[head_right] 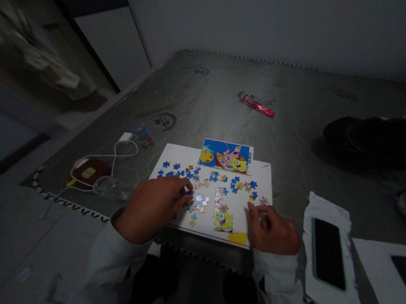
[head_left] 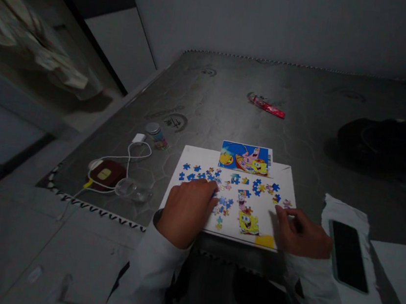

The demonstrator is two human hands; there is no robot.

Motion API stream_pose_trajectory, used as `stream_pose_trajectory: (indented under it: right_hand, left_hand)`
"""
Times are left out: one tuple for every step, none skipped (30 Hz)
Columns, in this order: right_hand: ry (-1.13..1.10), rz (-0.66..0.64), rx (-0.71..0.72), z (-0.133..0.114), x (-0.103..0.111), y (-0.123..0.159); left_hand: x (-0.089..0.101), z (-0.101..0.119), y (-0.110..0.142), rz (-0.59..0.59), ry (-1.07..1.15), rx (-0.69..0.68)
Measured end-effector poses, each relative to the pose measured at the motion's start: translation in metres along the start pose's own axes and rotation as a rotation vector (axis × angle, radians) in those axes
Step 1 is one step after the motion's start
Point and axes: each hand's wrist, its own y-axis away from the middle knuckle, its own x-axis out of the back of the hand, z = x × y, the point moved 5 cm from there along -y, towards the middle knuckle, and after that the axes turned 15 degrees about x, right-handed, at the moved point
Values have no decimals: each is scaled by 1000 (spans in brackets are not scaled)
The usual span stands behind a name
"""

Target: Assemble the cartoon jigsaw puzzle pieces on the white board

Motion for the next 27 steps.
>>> stream_pose_trajectory:
  right_hand:
    - [3,-9,21,-2,-1,0]
    - [11,-12,36,-3,-1,-1]
    - [19,-11,47,-4,-2,-1]
    - [28,-7,54,-5,-2,-2]
    - [37,-3,55,-5,-3,-2]
    - [45,1,51,-6,-3,-3]
    - [52,2,45,-7,-4,-3]
    - [56,0,41,-8,-5,-3]
    - [61,-2,37,-9,-6,-3]
    - [68,0,33,-11,-6,-3]
    - [74,3,32,-12,-6,-3]
    - [80,5,32,-13,-7,-3]
    - [85,5,31,-14,-7,-3]
    - [84,3,30,-15,-8,-4]
    - [78,-3,29,-15,-8,-5]
    - [72,-13,28,-15,-9,-5]
    - [66,-25,24,-14,-11,-6]
    - [65,-32,19,-14,-12,-7]
    - [69,-33,12,-13,-13,-8]
    - [76,-31,4,-11,-13,-8]
    - [81,-28,-6,-10,-14,-9]
    - [81,-25,-14,-9,-15,-9]
    - [78,-25,-19,-8,-16,-9]
    - [70,-31,-21,-7,-17,-9]
    - [64,-38,-21,-6,-17,-8]
    - [61,-42,-21,-6,-18,-8]
    - [63,-40,-21,-6,-18,-8]
  left_hand:
    - [1,-1,-1,-2,15,-6]
    - [1,-3,-3,-7,27,-12]
    - [2,-4,-4,-12,35,-14]
    - [2,-6,-5,-20,37,-13]
    - [3,-7,-6,-28,35,-7]
    - [3,-9,-7,-35,33,1]
    - [4,-11,-7,-44,29,9]
    - [4,-12,-8,-54,24,14]
    - [4,-14,-8,-63,20,13]
    - [4,-16,-7,-72,17,7]
    - [3,-18,-7,-78,15,1]
    - [3,-20,-7,-82,14,0]
    - [3,-23,-7,-86,14,6]
    - [3,-26,-7,-89,14,17]
    - [4,-30,-8,-92,13,35]
    - [4,-34,-8,-94,12,50]
    - [5,-38,-8,-90,11,62]
    - [5,-42,-8,-84,11,68]
    - [7,-45,-8,-74,12,73]
    - [8,-48,-8,-64,16,76]
    - [9,-51,-7,-58,21,81]
    - [9,-54,-7,-57,26,87]
    - [10,-56,-7,-57,30,97]
    - [10,-58,-7,-58,33,105]
    - [11,-60,-7,-59,35,113]
    - [11,-62,-7,-58,35,119]
    - [12,-63,-7,-55,36,122]
